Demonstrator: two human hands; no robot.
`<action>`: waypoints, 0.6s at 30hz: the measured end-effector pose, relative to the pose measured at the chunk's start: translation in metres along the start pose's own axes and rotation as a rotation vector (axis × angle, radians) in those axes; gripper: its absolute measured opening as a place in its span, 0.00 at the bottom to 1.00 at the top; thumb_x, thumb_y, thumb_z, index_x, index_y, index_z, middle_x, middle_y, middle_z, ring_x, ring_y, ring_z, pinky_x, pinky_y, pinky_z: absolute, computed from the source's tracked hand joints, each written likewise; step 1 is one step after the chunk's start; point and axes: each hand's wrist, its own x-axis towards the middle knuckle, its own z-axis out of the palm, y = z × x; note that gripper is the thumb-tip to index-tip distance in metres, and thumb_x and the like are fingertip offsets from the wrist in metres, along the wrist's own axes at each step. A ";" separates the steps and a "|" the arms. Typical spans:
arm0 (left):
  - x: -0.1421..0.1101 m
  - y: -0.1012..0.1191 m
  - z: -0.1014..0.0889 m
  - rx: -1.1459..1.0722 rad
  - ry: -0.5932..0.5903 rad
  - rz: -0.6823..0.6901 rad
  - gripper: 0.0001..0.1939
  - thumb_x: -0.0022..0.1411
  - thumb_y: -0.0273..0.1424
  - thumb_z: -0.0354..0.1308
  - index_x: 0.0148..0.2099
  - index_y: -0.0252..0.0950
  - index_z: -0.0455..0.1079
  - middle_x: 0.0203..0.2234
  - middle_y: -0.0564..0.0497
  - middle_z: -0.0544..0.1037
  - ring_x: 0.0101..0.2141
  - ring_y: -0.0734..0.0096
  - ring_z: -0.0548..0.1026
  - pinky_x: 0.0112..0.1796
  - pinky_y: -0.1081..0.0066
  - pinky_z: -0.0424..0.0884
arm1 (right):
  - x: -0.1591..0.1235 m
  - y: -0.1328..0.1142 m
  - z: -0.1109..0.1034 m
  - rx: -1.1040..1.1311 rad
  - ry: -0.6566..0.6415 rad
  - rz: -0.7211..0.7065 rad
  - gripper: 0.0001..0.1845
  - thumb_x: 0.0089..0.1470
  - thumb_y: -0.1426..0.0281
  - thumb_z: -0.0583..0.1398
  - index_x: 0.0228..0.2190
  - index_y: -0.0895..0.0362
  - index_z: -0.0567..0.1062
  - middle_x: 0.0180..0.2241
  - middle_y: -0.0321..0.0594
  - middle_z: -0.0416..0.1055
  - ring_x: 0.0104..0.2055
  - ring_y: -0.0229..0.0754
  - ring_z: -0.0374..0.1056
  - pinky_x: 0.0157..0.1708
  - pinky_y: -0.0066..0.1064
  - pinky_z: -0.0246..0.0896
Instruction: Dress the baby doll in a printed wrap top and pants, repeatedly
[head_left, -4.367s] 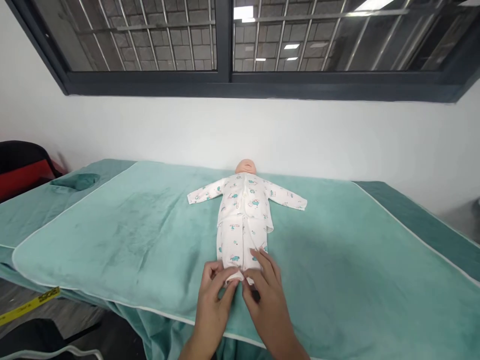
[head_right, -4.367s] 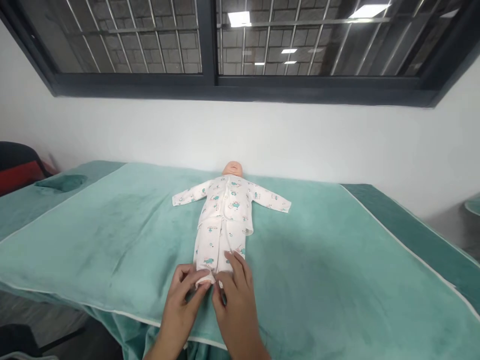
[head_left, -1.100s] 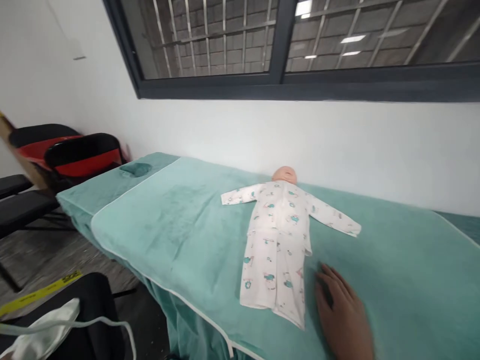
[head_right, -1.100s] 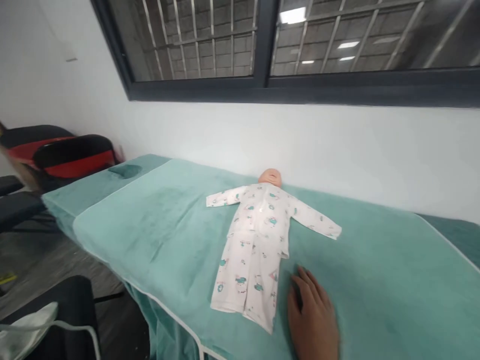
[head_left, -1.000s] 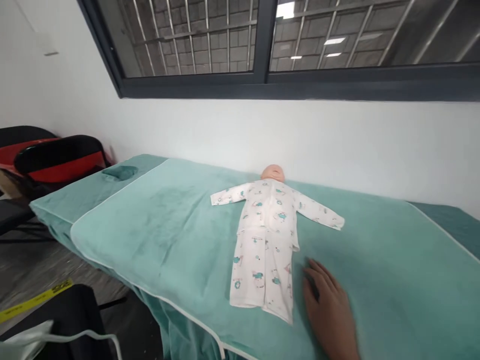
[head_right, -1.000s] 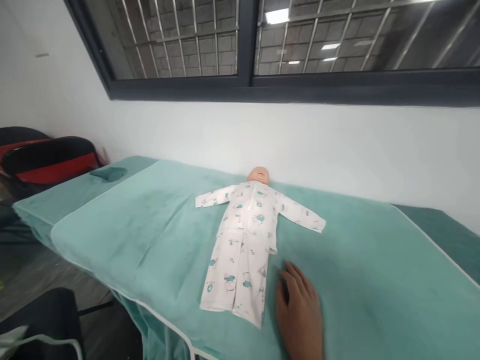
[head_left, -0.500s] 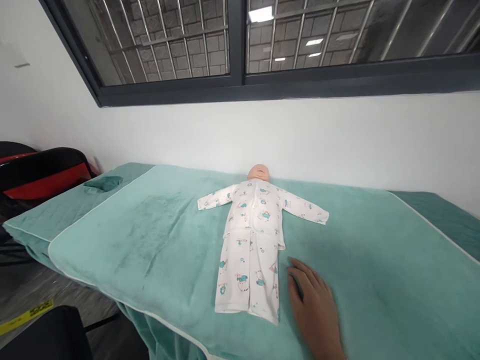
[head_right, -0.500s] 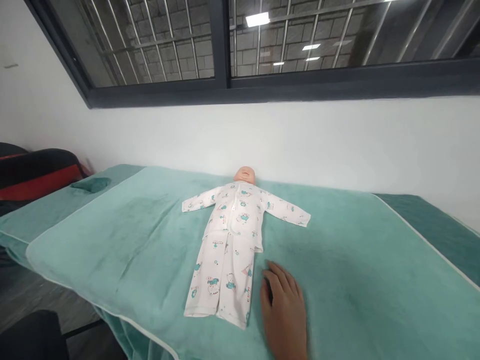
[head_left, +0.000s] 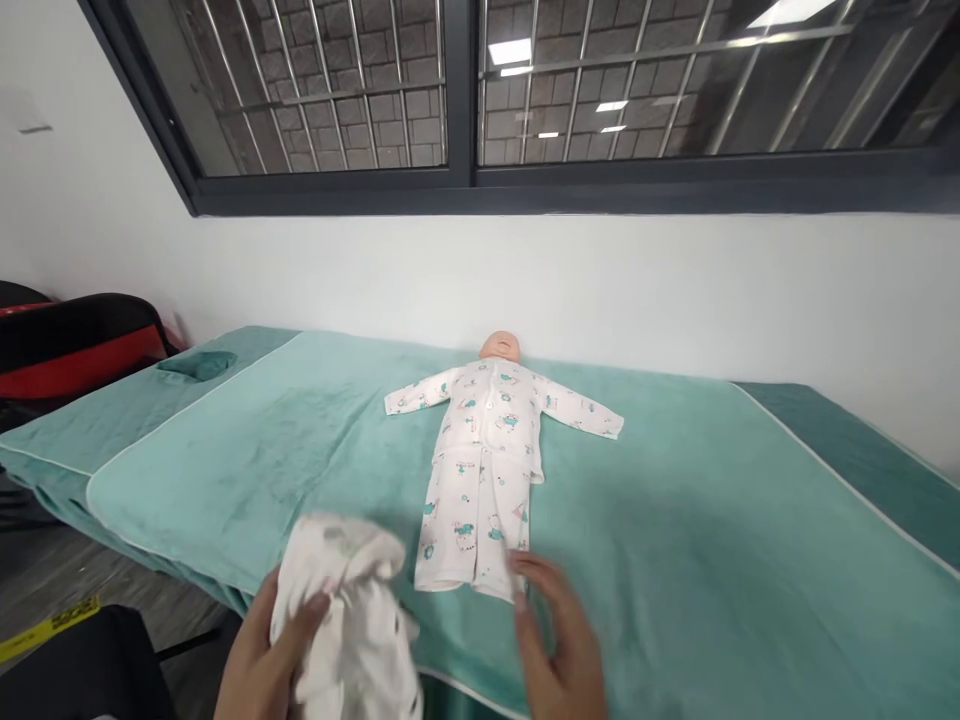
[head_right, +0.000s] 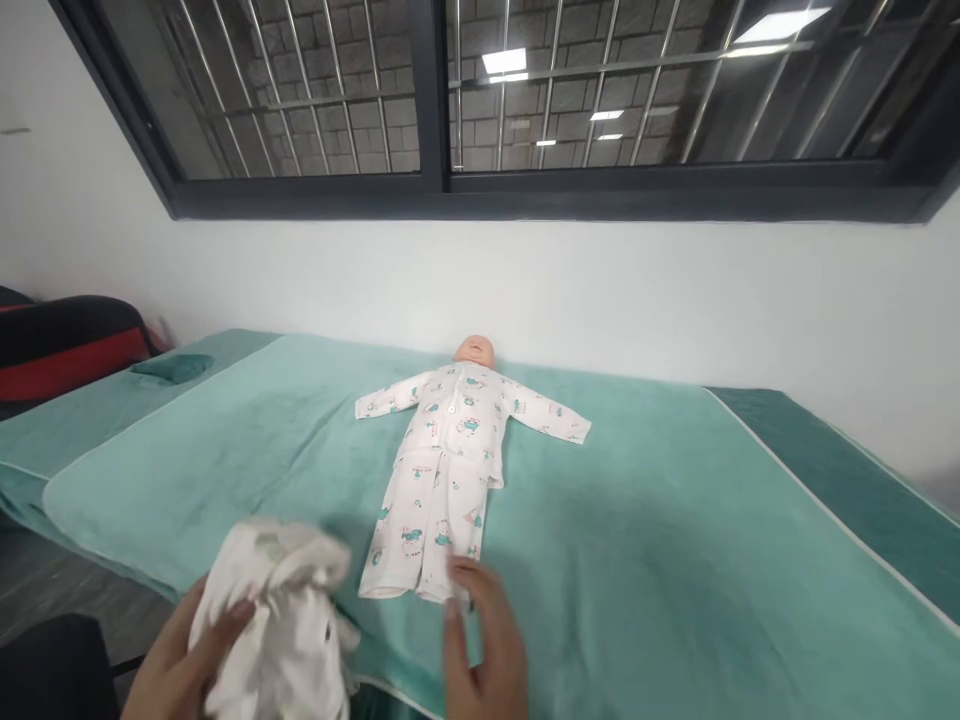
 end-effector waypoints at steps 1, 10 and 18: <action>0.001 0.010 0.011 -0.152 -0.011 -0.052 0.39 0.51 0.46 0.64 0.63 0.40 0.62 0.44 0.49 0.80 0.44 0.53 0.78 0.43 0.61 0.76 | -0.005 -0.008 0.009 0.069 -0.070 -0.014 0.20 0.58 0.66 0.57 0.52 0.51 0.70 0.54 0.45 0.70 0.57 0.50 0.67 0.55 0.43 0.64; -0.009 0.050 0.080 -0.504 -0.310 -0.204 0.29 0.58 0.41 0.62 0.58 0.34 0.68 0.45 0.43 0.80 0.50 0.55 0.76 0.53 0.62 0.71 | 0.058 -0.083 0.035 0.361 -0.462 0.137 0.54 0.47 0.65 0.68 0.67 0.47 0.45 0.67 0.42 0.48 0.68 0.50 0.47 0.65 0.46 0.48; -0.016 0.033 0.091 -0.404 -0.318 -0.044 0.30 0.62 0.48 0.56 0.63 0.44 0.63 0.59 0.49 0.69 0.62 0.59 0.62 0.63 0.61 0.56 | 0.080 -0.076 0.050 0.465 -0.324 0.067 0.38 0.51 0.68 0.63 0.62 0.46 0.59 0.65 0.37 0.56 0.66 0.46 0.53 0.64 0.42 0.49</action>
